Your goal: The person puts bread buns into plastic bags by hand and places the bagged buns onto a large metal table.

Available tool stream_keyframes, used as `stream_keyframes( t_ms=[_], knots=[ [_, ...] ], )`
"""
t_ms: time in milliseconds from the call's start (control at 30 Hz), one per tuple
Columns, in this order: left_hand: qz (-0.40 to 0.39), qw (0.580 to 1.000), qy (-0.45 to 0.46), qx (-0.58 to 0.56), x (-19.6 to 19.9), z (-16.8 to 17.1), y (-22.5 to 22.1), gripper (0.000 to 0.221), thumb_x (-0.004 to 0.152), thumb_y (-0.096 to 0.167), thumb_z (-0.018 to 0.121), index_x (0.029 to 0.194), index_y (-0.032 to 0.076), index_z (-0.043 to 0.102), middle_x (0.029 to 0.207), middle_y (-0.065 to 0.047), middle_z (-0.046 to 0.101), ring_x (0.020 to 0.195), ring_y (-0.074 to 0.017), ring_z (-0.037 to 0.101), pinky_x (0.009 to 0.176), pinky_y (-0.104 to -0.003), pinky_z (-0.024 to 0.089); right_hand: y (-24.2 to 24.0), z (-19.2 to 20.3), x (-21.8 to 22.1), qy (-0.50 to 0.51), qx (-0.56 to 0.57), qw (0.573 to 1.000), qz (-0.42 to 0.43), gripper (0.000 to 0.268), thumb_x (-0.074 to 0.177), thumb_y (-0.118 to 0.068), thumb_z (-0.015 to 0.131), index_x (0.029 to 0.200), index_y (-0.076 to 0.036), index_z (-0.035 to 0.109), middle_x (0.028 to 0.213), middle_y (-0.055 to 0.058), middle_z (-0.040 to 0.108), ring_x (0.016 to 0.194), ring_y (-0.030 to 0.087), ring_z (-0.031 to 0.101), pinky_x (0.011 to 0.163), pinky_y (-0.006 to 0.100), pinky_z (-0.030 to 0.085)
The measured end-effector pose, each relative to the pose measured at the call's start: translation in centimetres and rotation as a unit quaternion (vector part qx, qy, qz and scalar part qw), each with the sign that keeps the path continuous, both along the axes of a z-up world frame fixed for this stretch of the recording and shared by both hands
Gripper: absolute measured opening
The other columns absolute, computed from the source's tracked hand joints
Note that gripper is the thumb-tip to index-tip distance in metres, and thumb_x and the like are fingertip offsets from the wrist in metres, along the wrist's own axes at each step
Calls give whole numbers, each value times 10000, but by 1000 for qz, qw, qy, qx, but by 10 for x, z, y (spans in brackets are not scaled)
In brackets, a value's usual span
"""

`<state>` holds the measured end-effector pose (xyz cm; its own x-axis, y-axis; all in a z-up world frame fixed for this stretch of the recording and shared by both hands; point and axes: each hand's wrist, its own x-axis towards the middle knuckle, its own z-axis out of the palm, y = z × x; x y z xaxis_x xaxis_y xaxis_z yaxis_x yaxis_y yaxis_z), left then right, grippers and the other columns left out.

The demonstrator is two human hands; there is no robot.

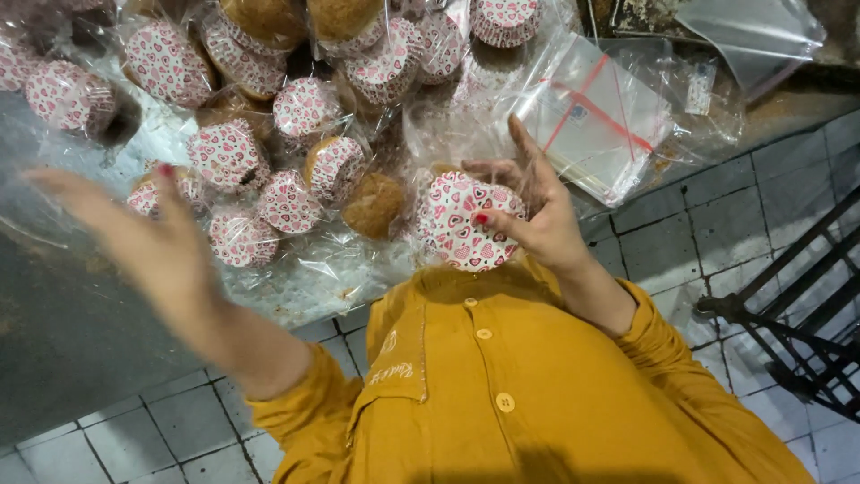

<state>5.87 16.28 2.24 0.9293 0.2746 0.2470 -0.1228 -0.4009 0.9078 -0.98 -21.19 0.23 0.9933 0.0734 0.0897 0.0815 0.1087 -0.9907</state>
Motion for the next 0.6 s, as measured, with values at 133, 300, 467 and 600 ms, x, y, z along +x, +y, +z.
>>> stream_keyframes(
  t_ms=[133, 300, 467, 600],
  knots=[
    [-165, 983, -48, 58, -19, -5, -110, 432, 1036, 94, 612, 1421, -69, 505, 1229, -280, 576, 1148, -418, 566, 1002, -540, 465, 5, -13, 5, -37, 33, 999, -22, 1057, 827, -89, 856, 1640, -131, 181, 1315, 281, 640, 1272, 401, 585, 1141, 556, 412],
    [-203, 969, -124, -75, -23, -30, -185, 224, 985, 94, 686, 1199, 36, 719, 1203, -234, 709, 1169, -423, 664, 1001, -525, 562, 10, -16, 10, -80, 56, 995, -23, 868, 943, -284, 754, 1617, -82, 247, 1319, 283, 645, 1292, 349, 609, 1139, 474, 447],
    [-218, 962, -124, -108, -26, -31, -186, 263, 1061, 146, 526, 1183, 33, 730, 1166, -138, 740, 1152, -346, 701, 1004, -440, 553, -12, -13, 20, -133, -100, 980, -112, 374, 1069, -272, 530, 1167, 55, 683, 1234, 281, 657, 1198, 404, 645, 1073, 477, 483],
    [-200, 967, -127, -94, -29, -52, -183, 301, 1070, 182, 522, 1233, 21, 716, 1138, -157, 685, 1106, -322, 668, 982, -433, 534, -24, -42, 17, -170, -172, 962, -129, 391, 1057, -338, 586, 1233, -20, 729, 1161, 149, 532, 1036, 219, 540, 951, 358, 483]
  ],
)
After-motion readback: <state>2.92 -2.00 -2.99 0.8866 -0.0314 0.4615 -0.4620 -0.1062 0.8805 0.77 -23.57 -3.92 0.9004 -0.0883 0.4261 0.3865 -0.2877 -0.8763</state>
